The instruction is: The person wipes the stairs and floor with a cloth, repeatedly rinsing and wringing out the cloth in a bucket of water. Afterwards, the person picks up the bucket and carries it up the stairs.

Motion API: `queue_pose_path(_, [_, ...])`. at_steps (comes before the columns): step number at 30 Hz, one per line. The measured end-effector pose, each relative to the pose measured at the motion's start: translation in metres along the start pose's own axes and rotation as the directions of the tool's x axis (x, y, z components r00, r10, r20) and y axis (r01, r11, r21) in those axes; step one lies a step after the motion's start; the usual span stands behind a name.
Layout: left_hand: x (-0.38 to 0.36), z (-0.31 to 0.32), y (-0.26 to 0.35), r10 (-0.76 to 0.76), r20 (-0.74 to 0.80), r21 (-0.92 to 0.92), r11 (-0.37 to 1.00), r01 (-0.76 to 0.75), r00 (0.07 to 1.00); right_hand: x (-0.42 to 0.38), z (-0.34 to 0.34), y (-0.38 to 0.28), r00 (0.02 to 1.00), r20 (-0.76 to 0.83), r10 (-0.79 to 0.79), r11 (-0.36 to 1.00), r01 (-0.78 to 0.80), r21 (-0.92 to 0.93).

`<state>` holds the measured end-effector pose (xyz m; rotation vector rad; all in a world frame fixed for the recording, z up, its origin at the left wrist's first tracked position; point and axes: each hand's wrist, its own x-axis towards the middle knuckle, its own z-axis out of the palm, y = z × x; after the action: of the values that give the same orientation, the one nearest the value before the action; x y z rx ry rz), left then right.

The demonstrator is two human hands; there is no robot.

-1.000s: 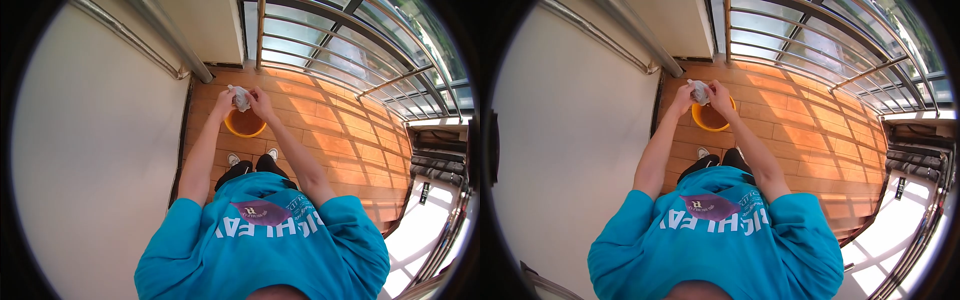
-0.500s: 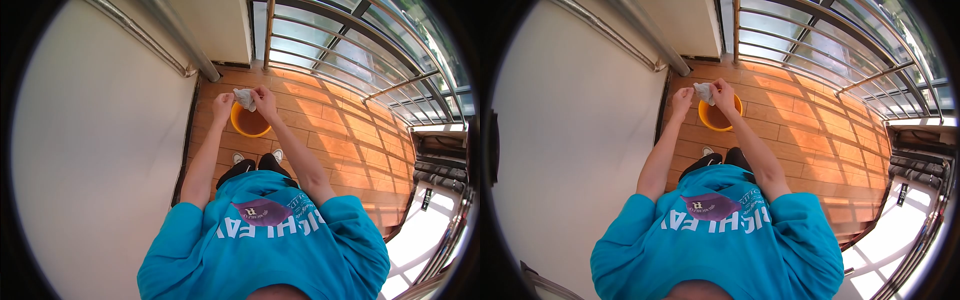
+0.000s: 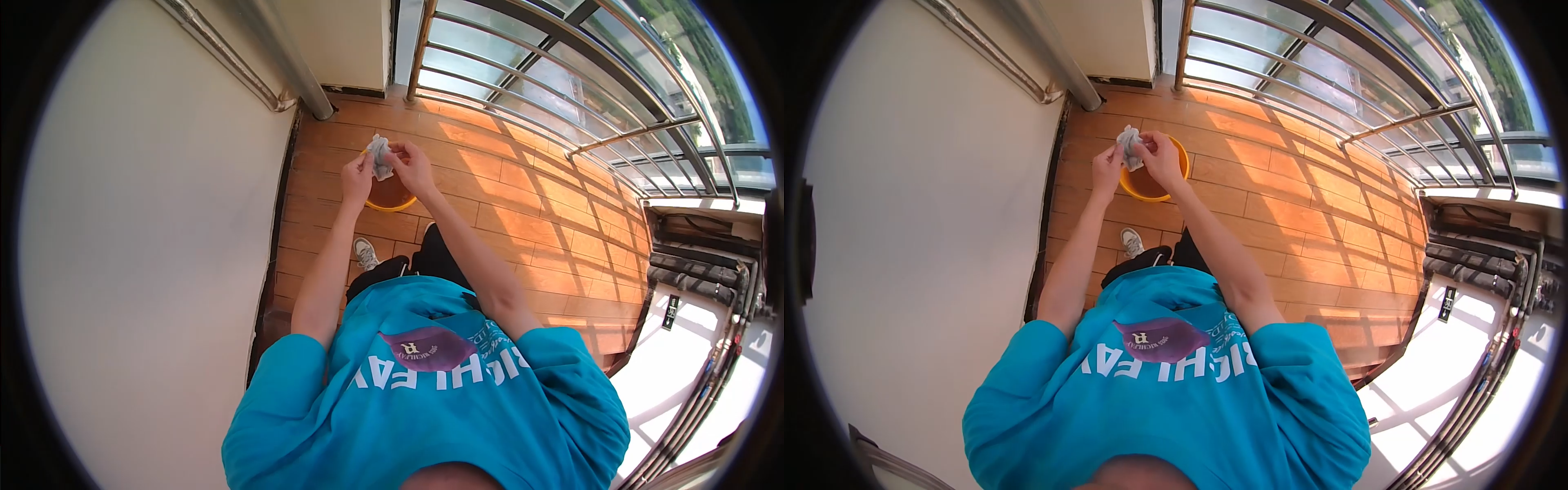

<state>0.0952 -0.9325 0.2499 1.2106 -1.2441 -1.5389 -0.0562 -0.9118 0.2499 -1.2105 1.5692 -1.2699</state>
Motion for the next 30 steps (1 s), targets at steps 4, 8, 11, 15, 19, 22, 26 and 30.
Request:
queue_pose_path(4, [-0.005, 0.002, -0.009, 0.08, -0.273, 0.228, 0.973, -0.016, 0.959, 0.012, 0.001, 0.009, 0.977, 0.208, -0.049, 0.998, 0.057, -0.033])
queue_pose_path(8, [-0.023, 0.004, -0.019, 0.038, -0.549, 0.107, 0.994, 0.025, 0.835, 0.022, -0.006, 0.017, 0.896, 0.437, -0.073, 0.996, 0.087, -0.012])
queue_pose_path(11, [-0.052, 0.012, -0.016, -0.307, -0.687, -0.47, 0.879, -0.081, 0.658, 0.023, -0.001, 0.032, 0.891, 0.455, -0.01, 0.999, -0.014, 0.049])
queue_pose_path(15, [-0.112, 0.012, -0.025, -0.346, -0.785, -0.519, 0.821, -0.24, 0.513, 0.01, 0.009, 0.029, 0.689, 0.725, 0.01, 0.963, -0.201, 0.178])
queue_pose_path(19, [-0.171, 0.037, -0.031, -0.428, -0.807, -0.59, 0.63, -0.505, 0.408, -0.035, 0.015, 0.023, 0.514, 0.848, 0.128, 0.777, -0.584, 0.236])
queue_pose_path(22, [-0.207, 0.049, -0.028, -0.358, -0.876, -0.481, 0.675, -0.559, 0.322, -0.059, 0.025, 0.04, 0.353, 0.926, 0.133, 0.949, -0.314, -0.017])
queue_pose_path(26, [-0.269, 0.074, -0.02, -0.172, -0.965, -0.247, 0.846, -0.472, 0.198, -0.104, 0.03, 0.017, 0.346, 0.89, -0.297, 0.954, 0.146, 0.262])
queue_pose_path(30, [-0.326, 0.102, -0.037, -0.083, -0.989, -0.133, 0.849, -0.512, 0.12, -0.162, 0.007, -0.028, -0.142, 0.854, -0.501, 0.732, 0.456, 0.506])
